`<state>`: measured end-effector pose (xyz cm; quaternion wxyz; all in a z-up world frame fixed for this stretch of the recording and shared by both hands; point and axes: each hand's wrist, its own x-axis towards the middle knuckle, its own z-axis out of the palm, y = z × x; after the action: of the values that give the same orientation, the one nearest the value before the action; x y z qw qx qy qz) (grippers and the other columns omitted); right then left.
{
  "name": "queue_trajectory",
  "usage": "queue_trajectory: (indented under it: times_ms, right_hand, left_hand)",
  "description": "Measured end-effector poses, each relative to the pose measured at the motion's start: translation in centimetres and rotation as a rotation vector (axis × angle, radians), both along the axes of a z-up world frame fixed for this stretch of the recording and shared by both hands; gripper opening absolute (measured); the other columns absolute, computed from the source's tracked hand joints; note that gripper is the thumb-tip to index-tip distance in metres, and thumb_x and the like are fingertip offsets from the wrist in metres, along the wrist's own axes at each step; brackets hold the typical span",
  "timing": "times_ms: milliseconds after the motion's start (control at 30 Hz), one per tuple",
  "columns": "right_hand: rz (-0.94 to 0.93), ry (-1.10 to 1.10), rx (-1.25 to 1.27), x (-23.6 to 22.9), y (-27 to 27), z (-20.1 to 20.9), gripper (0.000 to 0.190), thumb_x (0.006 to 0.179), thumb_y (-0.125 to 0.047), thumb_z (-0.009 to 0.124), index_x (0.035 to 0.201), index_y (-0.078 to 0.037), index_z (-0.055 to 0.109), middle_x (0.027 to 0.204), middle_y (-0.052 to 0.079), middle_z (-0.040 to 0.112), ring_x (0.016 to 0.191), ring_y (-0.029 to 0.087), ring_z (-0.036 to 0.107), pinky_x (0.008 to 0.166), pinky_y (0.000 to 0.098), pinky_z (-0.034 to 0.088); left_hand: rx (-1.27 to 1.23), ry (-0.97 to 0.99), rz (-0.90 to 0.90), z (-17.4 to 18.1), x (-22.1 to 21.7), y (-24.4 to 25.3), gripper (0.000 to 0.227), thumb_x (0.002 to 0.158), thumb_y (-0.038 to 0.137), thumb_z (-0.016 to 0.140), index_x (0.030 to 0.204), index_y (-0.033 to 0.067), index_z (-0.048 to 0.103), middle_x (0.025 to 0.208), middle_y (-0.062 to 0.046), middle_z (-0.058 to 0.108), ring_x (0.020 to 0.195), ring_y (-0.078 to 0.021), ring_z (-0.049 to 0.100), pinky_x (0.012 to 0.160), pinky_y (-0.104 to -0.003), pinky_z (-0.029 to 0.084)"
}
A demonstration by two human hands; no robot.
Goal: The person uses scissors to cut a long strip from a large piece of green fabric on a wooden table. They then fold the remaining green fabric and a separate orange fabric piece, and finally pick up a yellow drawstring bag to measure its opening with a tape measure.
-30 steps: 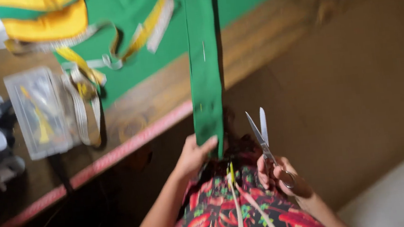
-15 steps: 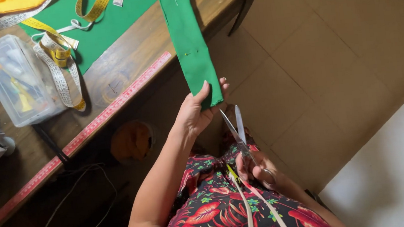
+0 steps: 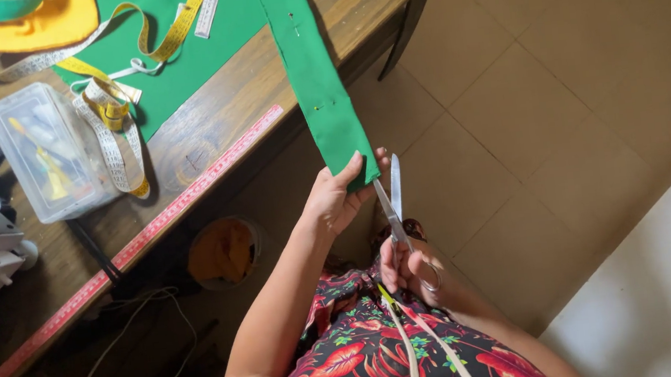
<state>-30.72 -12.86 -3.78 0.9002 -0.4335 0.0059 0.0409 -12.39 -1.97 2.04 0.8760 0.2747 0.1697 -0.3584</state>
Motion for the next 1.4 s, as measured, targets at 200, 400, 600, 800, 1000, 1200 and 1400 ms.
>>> queue_trajectory:
  times_ms: [200,400,600,800,1000,1200,1400]
  right_hand:
    - [0.055,0.058,0.196,1.7,1.5,-1.2,0.089,0.086,-0.083,0.048,0.115,0.0,0.05,0.078,0.015,0.059,0.073,0.027,0.069,0.053,0.0241,0.045]
    - [0.102,0.044,0.527,4.1,2.2,-0.4,0.087,0.079,-0.086,0.053,0.121,-0.01,0.044,0.09,0.008,0.052,0.096,0.026,0.063,0.089,0.0362,0.054]
    - [0.051,0.087,0.562,3.8,2.5,-2.0,0.089,0.075,-0.091,0.048,0.118,-0.013,0.043,0.084,0.003,0.046,0.089,0.023,0.06,0.086,0.0398,0.052]
    - [-0.04,0.141,0.517,3.2,2.8,-2.5,0.088,0.075,-0.09,0.05,0.113,-0.012,0.046,0.081,-0.001,0.043,0.081,0.016,0.056,0.079,0.03,0.051]
    - [-0.152,0.226,0.327,2.3,2.6,-3.1,0.075,0.082,-0.083,0.048,0.11,-0.014,0.047,0.08,-0.006,0.039,0.07,0.006,0.049,0.067,0.0226,0.051]
    - [-0.102,0.238,0.288,1.2,2.1,-4.3,0.07,0.087,-0.08,0.047,0.108,-0.013,0.047,0.071,-0.007,0.035,0.061,0.007,0.05,0.061,0.0196,0.048]
    - [-0.113,0.207,0.249,1.1,2.1,-4.2,0.065,0.088,-0.074,0.052,0.105,-0.012,0.049,0.062,-0.008,0.038,0.052,0.007,0.053,0.054,0.0195,0.045]
  left_hand:
    - [0.071,-0.046,-0.075,-1.4,-0.4,-0.2,0.022,0.091,0.009,0.078,0.108,-0.0045,0.071,0.108,-0.027,0.075,0.093,-0.0375,0.076,0.079,-0.051,0.065]
    - [0.106,-0.06,-0.135,-1.9,-1.0,-0.6,0.02,0.09,0.006,0.079,0.098,-0.006,0.066,0.085,-0.028,0.072,0.059,-0.035,0.071,0.051,-0.041,0.063]
    - [0.145,-0.025,-0.128,-2.0,-1.3,-0.8,0.018,0.088,0.002,0.08,0.096,-0.0064,0.066,0.087,-0.028,0.074,0.07,-0.0408,0.075,0.055,-0.047,0.066]
    - [0.191,-0.041,-0.074,-1.1,-2.4,-1.3,0.019,0.089,0.003,0.08,0.094,-0.0079,0.065,0.08,-0.026,0.07,0.057,-0.0417,0.072,0.038,-0.044,0.061]
    - [0.224,-0.091,-0.031,-3.4,-2.3,-1.4,0.021,0.085,0.001,0.083,0.094,-0.0117,0.068,0.079,-0.027,0.071,0.061,-0.0434,0.073,0.044,-0.052,0.062]
    - [0.27,-0.096,-0.059,-3.8,-2.3,-1.4,0.025,0.082,0.005,0.087,0.098,-0.0069,0.071,0.085,-0.023,0.075,0.075,-0.0368,0.076,0.066,-0.05,0.067]
    - [0.267,-0.085,-0.085,-3.0,-2.6,-1.1,0.025,0.081,0.005,0.087,0.099,-0.0046,0.072,0.088,-0.02,0.077,0.079,-0.033,0.077,0.071,-0.047,0.067]
